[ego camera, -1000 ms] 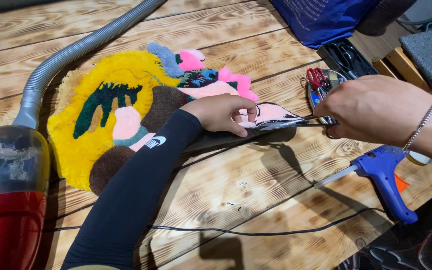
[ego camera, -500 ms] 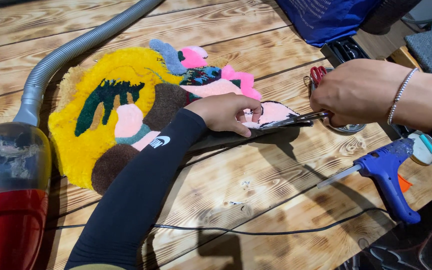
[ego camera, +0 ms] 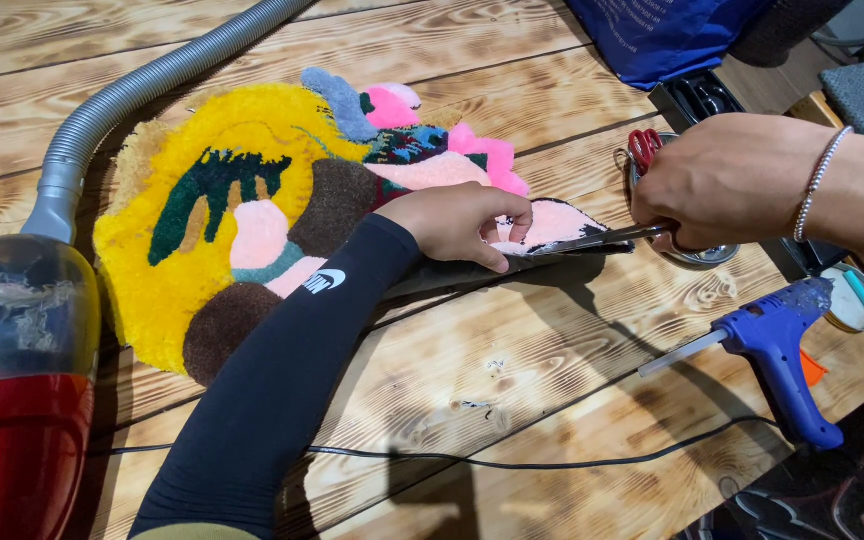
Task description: The person trims the edges and removes excess backing material from a custom-shaped handmade rug.
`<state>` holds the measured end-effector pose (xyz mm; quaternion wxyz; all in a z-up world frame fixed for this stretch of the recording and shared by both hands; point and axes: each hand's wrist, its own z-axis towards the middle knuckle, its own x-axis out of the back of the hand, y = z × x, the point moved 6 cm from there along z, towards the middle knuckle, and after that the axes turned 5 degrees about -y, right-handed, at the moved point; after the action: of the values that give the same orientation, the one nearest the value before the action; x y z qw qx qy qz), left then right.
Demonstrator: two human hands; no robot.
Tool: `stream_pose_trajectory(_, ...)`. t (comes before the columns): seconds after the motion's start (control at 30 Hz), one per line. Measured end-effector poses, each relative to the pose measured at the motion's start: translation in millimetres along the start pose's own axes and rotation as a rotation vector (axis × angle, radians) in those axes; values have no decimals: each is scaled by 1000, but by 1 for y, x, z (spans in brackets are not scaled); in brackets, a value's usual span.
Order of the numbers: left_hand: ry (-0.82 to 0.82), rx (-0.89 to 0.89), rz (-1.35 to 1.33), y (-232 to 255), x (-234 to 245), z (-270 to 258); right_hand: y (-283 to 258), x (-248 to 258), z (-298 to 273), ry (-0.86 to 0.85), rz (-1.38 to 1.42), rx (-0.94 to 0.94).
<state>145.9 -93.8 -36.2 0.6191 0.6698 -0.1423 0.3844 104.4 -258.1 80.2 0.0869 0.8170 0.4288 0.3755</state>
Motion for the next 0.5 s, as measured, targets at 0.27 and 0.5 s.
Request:
stream_pose_trajectory(0.27, -4, -7, -12, -1, -1, 0, 2, -9, 8, -9, 4, 30)
stream_pose_trajectory(0.5, -14, 25, -1, -1, 0, 0, -9, 3, 3, -23, -20, 77)
